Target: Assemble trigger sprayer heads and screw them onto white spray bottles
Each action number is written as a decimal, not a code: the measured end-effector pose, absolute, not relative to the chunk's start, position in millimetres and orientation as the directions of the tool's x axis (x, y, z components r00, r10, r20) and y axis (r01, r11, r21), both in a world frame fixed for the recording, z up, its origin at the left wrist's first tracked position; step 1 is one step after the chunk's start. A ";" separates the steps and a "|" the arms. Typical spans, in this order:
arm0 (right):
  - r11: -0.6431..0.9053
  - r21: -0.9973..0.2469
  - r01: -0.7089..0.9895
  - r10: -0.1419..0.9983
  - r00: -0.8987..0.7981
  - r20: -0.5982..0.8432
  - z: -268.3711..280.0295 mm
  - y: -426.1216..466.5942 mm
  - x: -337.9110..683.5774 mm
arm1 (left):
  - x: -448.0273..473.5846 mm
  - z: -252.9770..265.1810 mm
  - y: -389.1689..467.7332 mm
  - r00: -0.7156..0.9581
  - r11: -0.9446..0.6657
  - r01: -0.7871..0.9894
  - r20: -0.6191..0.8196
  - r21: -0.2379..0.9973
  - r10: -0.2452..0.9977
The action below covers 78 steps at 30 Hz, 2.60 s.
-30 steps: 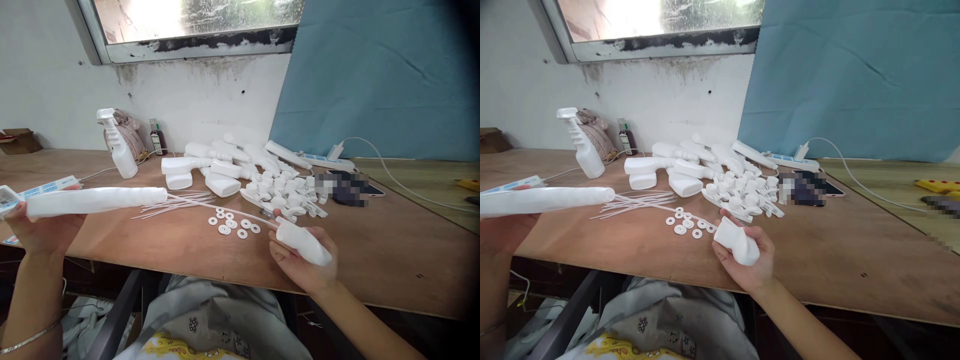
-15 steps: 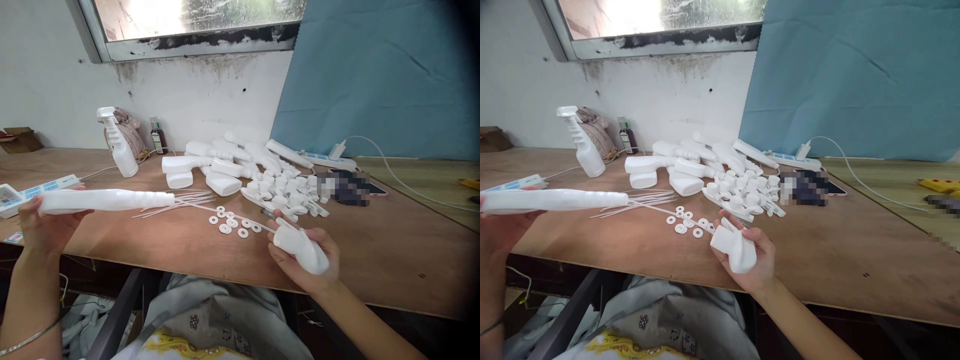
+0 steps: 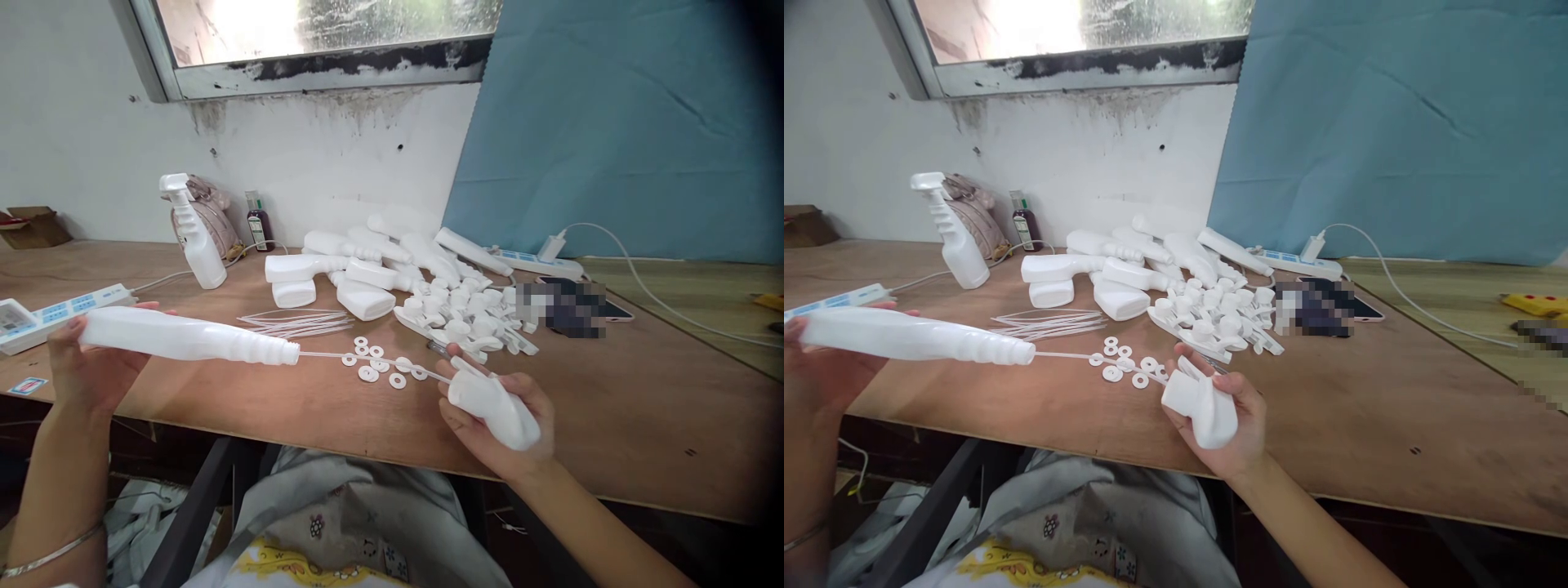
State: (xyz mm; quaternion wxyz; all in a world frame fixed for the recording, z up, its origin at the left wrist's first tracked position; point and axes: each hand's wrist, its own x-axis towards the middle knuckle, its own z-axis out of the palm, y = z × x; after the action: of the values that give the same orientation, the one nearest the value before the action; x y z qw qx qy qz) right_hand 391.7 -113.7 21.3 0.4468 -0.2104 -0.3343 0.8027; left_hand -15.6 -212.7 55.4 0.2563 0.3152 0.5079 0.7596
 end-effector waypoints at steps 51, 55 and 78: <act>0.698 -0.714 0.047 0.658 -0.435 0.614 -4.4 -130.3 379.3 | 92.7 28.0 -174.7 -0.403 -0.167 -0.489 -0.051 0.856 0.914; 0.631 -0.776 -0.008 0.738 -0.301 0.603 -5.4 -128.3 378.9 | 91.5 28.1 -177.0 -0.353 -0.130 -0.538 -0.081 0.833 0.932; -0.136 -0.932 -0.337 0.973 -0.220 -0.063 12.9 -128.9 371.2 | 95.9 -4.2 -169.8 -0.430 -0.192 0.063 0.200 0.979 0.880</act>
State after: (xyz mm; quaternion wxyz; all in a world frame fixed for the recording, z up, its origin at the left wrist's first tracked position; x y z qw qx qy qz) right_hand 371.2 -128.9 12.9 0.5004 -0.3735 -0.4260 0.6547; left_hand 95.9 -169.8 -4.2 0.3183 0.4286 0.5500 0.6423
